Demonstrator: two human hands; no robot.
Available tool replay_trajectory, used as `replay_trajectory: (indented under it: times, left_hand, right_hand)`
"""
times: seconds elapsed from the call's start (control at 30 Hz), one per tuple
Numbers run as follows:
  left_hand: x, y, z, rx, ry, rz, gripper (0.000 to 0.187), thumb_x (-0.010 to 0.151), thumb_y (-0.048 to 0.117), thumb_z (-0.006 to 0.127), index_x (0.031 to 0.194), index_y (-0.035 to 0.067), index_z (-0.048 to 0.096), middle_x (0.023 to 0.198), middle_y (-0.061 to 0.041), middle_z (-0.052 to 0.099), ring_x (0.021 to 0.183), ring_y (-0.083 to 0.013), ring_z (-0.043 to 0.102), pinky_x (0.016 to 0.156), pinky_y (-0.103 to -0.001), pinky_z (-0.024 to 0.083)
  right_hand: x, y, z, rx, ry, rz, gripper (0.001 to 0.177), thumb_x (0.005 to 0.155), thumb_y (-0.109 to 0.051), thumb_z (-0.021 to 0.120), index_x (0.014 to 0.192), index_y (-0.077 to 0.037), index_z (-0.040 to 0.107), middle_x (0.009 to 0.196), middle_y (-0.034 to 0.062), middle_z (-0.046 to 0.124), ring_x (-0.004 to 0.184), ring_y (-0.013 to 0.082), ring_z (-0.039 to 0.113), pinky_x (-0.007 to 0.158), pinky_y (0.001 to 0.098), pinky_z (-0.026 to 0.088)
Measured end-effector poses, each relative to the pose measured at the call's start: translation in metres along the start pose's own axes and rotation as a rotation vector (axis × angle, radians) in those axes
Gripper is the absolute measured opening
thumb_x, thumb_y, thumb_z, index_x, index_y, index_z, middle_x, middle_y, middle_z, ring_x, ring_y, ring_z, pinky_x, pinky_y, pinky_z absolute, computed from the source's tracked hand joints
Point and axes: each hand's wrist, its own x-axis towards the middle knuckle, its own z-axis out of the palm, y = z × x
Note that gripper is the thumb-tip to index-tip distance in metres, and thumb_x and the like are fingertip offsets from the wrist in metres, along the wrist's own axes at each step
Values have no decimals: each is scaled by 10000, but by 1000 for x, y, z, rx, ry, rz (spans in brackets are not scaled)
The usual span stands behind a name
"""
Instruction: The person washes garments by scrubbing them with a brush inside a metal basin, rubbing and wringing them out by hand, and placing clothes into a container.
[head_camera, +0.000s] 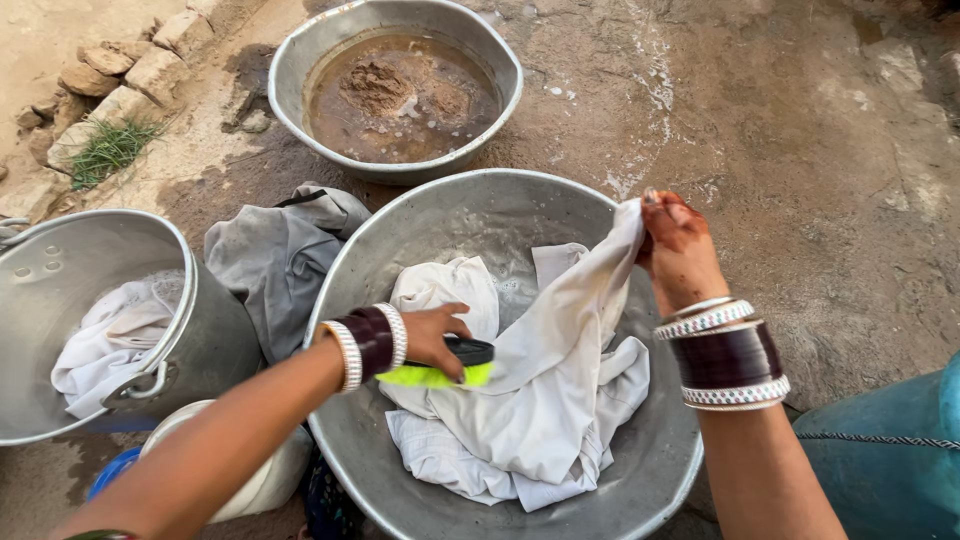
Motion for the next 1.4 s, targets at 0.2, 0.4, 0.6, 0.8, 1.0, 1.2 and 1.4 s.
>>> replay_trajectory:
  times: [0.2,0.4,0.6,0.8,1.0,1.2,1.4]
  left_hand:
    - [16,15,45,-226,-217,-87,818,622,511,742,1300,58,688,1349,-256,670,1194,-385,695,994,-379,513]
    - [-43,-5,-3,-256,199,68,896,695,503,772,1439,63,536,1593,-164,405,1395,-335,491,1160,-356,368]
    - [-143,-18,-33,-121,207,56,908,695,433,793,1448,20,498,1649,-122,389,1516,-266,381,1207,-344,275]
    - [-108,-27,30,-136,235,-67,852,678,388,866,1400,35,582,1592,-197,356,1421,-286,429,1155,-339,354]
    - [-83,-10,31,-221,274,-240,845,664,417,779,1398,67,552,1315,-175,676,1200,-280,677,1039,-341,516]
    - [-47,14,37,4,495,-125,898,740,433,788,1506,135,426,1332,-205,564,1177,-382,603,990,-419,503]
    - [13,14,123,640,434,345,673,886,546,636,1499,479,364,1351,-273,507,1113,-417,596,946,-558,463]
  right_hand:
    - [16,-13,40,309,-128,77,203,1065,-271,559,1040,-90,647,1098,130,726,949,198,670,921,367,576]
    - [5,-55,9,634,-208,-15,152,1068,-293,561,1044,-161,633,1302,175,735,1120,271,730,985,452,611]
    - [20,19,-76,465,-17,23,178,1091,-273,591,1158,-115,636,1235,195,670,1070,300,692,949,488,599]
    - [-16,145,-27,-824,13,-691,162,983,-99,671,1136,-100,620,1105,156,652,997,351,646,858,455,549]
    - [-119,162,84,-1202,-584,-548,651,664,-371,860,1205,-57,677,1074,201,676,952,446,675,771,583,531]
    - [-152,173,97,-1363,-918,-137,288,882,-164,620,1156,-89,661,1063,185,713,947,363,715,832,476,581]
    - [-157,178,91,-1258,-1119,70,324,892,-342,601,1065,-98,726,1016,183,721,953,402,680,878,509,532]
